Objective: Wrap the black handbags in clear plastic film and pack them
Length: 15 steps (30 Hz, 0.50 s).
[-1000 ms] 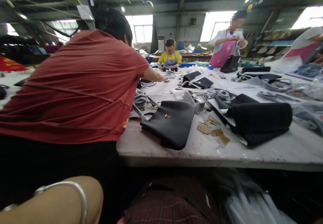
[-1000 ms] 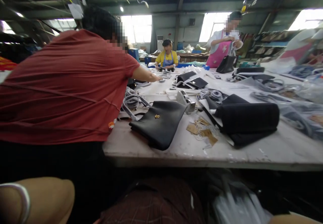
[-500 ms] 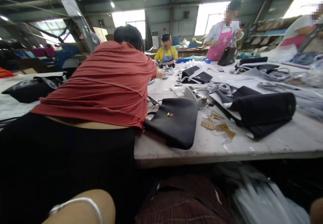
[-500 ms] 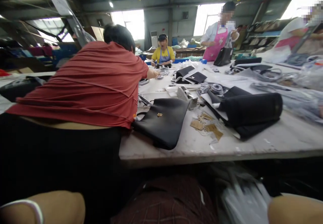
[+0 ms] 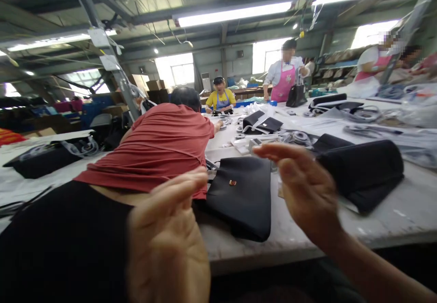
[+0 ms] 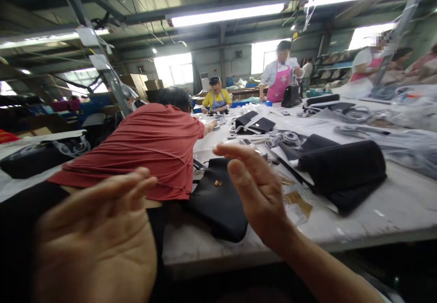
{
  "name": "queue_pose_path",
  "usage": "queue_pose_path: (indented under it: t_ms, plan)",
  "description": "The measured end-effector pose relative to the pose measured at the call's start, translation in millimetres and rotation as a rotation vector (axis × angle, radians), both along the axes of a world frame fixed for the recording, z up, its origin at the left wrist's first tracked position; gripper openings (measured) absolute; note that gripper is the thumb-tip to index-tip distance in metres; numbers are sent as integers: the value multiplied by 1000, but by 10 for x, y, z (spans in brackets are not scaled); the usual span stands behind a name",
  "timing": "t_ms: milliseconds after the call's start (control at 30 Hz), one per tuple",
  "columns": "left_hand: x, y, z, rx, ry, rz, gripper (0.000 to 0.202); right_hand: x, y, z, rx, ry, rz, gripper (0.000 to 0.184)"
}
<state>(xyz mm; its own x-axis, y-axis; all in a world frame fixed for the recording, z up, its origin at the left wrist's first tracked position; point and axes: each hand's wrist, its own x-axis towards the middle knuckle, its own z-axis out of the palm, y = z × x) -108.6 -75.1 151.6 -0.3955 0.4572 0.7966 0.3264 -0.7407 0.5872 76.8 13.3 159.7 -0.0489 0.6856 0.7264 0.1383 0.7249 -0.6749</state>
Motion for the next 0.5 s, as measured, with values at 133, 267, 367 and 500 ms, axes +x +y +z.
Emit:
queue_pose_path:
  t_ms: [133, 267, 367, 500]
  plan:
    - [236, 582, -394, -182, 386, -104, 17, -77, 527, -585, -106, -296, -27, 25]
    - [143, 978, -1195, -409, 563, 19, 21, -5, 963, -1482, -143, -690, -144, 33]
    - [-8, 1124, -1730, -506, 731, 169, 26, 94, 1004, -1966, -165, -920, -154, 38]
    - [-106, 1174, -2046, -573, 870, 219, 31, 159, 973, -2200, -100, -938, -193, 41]
